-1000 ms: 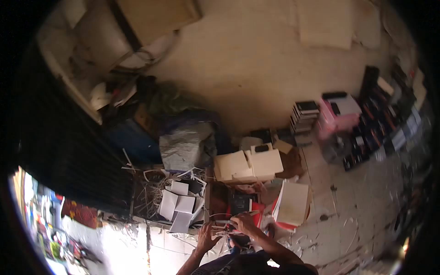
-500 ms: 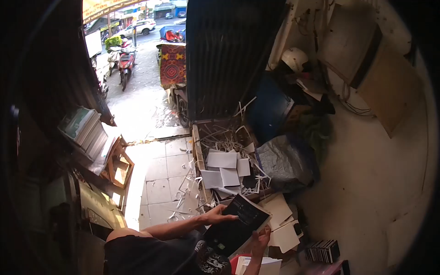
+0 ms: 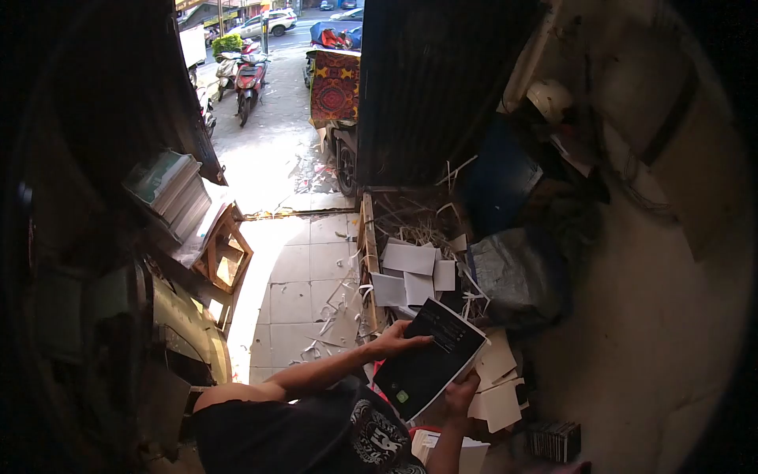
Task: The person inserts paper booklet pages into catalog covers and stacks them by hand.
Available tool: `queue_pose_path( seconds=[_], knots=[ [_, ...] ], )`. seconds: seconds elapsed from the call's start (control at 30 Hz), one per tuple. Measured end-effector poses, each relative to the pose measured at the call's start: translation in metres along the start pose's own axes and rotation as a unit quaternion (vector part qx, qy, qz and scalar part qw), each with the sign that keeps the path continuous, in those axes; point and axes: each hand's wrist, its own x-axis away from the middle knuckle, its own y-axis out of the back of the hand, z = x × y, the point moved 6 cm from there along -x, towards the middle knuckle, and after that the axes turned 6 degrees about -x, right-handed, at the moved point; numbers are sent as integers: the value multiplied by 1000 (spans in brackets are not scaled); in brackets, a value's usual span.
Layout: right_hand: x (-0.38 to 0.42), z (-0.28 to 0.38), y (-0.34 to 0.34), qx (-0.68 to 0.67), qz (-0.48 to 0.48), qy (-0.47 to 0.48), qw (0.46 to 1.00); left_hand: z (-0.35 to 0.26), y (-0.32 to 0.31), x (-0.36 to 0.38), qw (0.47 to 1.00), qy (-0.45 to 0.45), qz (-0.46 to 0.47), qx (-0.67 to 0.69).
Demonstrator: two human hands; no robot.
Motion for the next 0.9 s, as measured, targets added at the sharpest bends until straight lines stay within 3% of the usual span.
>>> queue_pose_path(
  seconds=[0.03, 0.07, 0.1, 0.13, 0.17, 0.2, 0.23, 0.4, 0.43, 0.5, 0.53, 0.57, 0.6, 0.63, 0.77, 0.83, 0.9],
  knots=[
    [-9, 13, -6, 134, -56, 40, 989, 1, -3, -1, 997, -35, -43, -54],
    [-14, 29, -18, 270, -121, 67, 953, 20, 3, -9, 973, -125, -129, -143],
    [-17, 44, -28, 289, -196, 69, 935, 9, -3, -6, 954, -154, -206, -153],
    [-21, 35, -29, 279, -192, 98, 936, 4, -8, -9, 946, -170, -247, -120],
    [-24, 47, -38, 368, -176, 158, 899, 21, 3, -17, 918, -196, -267, -217],
    [-27, 60, -44, 368, -187, 204, 888, 6, -8, -17, 938, -194, -269, -102],
    [-30, 72, -50, 363, -191, 258, 875, -1, -12, -18, 932, -211, -282, -81],
    [-29, 84, -47, 360, -201, 256, 875, -7, -9, -15, 915, -253, -282, -137],
    [-26, 82, -42, 352, -191, 247, 882, -1, -7, -20, 947, -200, -219, -123],
    [-28, 58, -12, 161, -130, 78, 975, 10, 4, -20, 987, -92, -92, -92],
    [-25, 46, -2, 58, -93, -10, 994, 17, 2, -20, 990, -43, 18, 136],
    [-24, 57, 1, 44, -58, 14, 997, -2, -8, -21, 940, 36, 193, 280],
    [-21, 73, -4, 26, -17, 36, 999, -16, -10, -21, 902, 70, 295, 309],
    [-15, 75, -11, -89, -15, -18, 996, -14, -19, -25, 884, 76, 354, 297],
    [2, -13, 27, 73, -31, -78, 994, 30, -42, -58, 898, 24, 394, 193],
    [9, -31, 49, 98, -80, -65, 990, 42, -24, -76, 942, 13, 322, 93],
    [12, -9, 55, 53, -136, -36, 989, 52, 25, -81, 978, 13, 205, -43]
  ],
)
